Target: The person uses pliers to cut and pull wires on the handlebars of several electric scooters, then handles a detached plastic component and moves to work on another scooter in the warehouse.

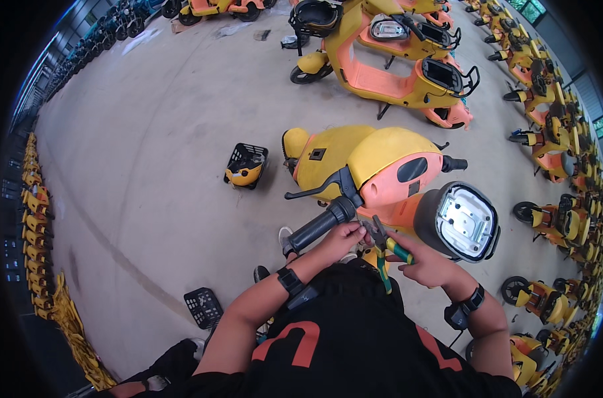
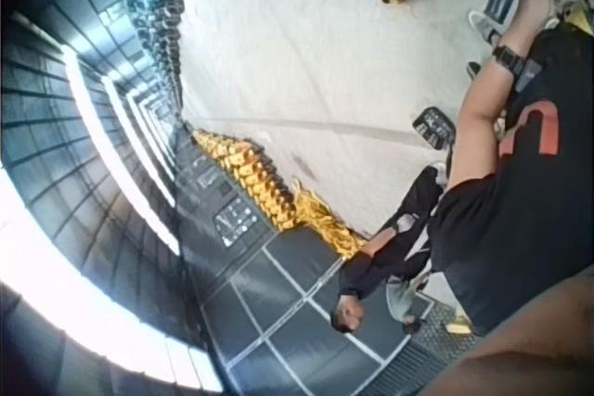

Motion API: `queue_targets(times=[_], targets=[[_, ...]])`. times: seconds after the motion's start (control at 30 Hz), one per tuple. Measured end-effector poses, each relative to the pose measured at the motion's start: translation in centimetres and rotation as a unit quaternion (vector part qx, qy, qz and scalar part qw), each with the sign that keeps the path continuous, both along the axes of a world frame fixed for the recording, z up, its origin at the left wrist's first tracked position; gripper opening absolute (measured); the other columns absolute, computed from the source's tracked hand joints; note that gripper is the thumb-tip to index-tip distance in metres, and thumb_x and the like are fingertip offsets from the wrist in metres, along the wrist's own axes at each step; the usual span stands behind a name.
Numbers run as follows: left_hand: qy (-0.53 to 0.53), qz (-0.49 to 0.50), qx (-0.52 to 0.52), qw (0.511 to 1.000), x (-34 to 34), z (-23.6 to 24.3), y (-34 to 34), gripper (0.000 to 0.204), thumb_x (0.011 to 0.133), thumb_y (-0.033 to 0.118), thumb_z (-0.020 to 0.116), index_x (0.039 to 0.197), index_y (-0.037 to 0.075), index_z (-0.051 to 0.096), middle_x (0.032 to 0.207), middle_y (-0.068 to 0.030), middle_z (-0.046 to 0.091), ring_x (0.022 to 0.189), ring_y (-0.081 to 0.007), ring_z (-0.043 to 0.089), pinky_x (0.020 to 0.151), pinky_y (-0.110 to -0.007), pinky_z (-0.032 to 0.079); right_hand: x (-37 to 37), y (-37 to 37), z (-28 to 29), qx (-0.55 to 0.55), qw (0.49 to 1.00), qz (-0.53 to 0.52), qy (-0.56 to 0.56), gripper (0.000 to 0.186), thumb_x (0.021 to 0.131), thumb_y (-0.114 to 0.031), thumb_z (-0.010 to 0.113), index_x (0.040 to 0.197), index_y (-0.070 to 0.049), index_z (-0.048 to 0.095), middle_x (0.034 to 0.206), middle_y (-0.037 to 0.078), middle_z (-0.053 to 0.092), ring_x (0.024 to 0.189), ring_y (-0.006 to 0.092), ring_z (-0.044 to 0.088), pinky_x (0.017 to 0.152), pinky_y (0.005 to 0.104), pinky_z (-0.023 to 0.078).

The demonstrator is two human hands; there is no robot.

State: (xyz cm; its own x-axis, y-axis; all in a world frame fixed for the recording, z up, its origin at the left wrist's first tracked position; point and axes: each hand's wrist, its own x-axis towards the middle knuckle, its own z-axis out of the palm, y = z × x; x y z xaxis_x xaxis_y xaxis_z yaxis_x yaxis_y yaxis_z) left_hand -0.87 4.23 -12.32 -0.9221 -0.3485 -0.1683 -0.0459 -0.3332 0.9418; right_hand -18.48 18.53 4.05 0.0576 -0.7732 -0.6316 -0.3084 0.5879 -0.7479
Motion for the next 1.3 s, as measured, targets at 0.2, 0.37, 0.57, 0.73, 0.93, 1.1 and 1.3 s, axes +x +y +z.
queue_targets(times=[0.2,0.37,0.57,0.73,0.93,1.1,1.3], targets=[[0.024,-0.014,0.017,0.999,0.4,1.1,-0.1,0.03,0.105,0.023,0.045,0.117,-0.001,0.06,0.108,-0.0065,0.063,0.11,-0.0153,0.058,0.101,-0.031,0.043,-0.9,0.3,0.7,0.07,0.941,-0.147,-0.298,0.084,0.081,0.019,0.053,0.154,-0.005,0.02,0.147,0.014,0.039,0.129,0.0317,0.052,0.094,0.0376,0.053],[0.081,-0.042,0.251,0.964,1.4,2.0,0.6,0.051,0.098,0.034,0.06,0.134,0.004,0.043,0.121,-0.0089,0.057,0.122,-0.017,0.051,0.107,-0.034,0.039,-1.6,0.9,-3.6,0.044,0.863,-0.177,-0.47,0.08,0.068,0.011,0.047,0.146,0.003,0.031,0.143,0.018,0.046,0.124,0.0452,0.053,0.1,0.0561,0.048],[0.001,-0.091,0.151,0.984,1.2,2.1,-0.6,0.038,0.089,0.012,0.072,0.12,0.003,0.051,0.114,-0.0047,0.062,0.104,-0.0118,0.061,0.092,-0.028,0.05,0.8,1.7,-8.0,0.061,0.939,-0.149,-0.305,0.047,0.086,0.001,0.051,0.133,0.002,0.046,0.128,0.016,0.058,0.106,0.0334,0.066,0.084,0.0425,0.057],[-0.026,-0.082,0.137,0.987,1.0,2.0,-0.2,0.036,0.089,0.012,0.072,0.117,0.001,0.053,0.108,-0.005,0.065,0.098,-0.0102,0.062,0.085,-0.026,0.052,4.4,2.2,-6.2,-0.164,0.95,-0.091,0.248,0.035,0.095,-0.02,0.06,0.123,-0.001,0.054,0.111,0.02,0.061,0.096,0.0293,0.066,0.078,0.0399,0.053],[-0.003,-0.067,0.16,0.985,0.7,2.2,0.2,0.029,0.089,0.013,0.072,0.111,0.002,0.055,0.094,-0.0018,0.063,0.084,-0.0076,0.06,0.074,-0.022,0.05,6.4,4.0,-5.8,-0.124,0.97,-0.118,0.174,0.052,0.092,-0.028,0.066,0.123,0.004,0.039,0.127,0.026,0.047,0.113,0.033,0.056,0.096,0.0404,0.045],[-0.057,-0.075,0.09,0.991,-0.1,2.4,0.6,0.019,0.099,0.02,0.06,0.103,0.001,0.058,0.085,-0.0015,0.061,0.074,-0.0079,0.057,0.069,-0.024,0.049,6.3,4.0,-8.5,-0.003,0.993,-0.118,-0.01,0.031,0.087,-0.026,0.066,0.098,0.001,0.057,0.093,0.01,0.059,0.087,0.0196,0.061,0.079,0.033,0.049],[-0.046,-0.053,0.049,0.996,1.3,1.4,0.0,0.031,0.107,0.022,0.039,0.102,-0.002,0.059,0.083,-0.0042,0.062,0.075,-0.0109,0.058,0.074,-0.026,0.049,1.3,5.7,-7.2,0.072,0.96,-0.189,-0.193,0.017,0.075,-0.009,0.061,0.092,-0.004,0.059,0.087,0.002,0.056,0.082,0.0119,0.052,0.074,0.0271,0.043]])
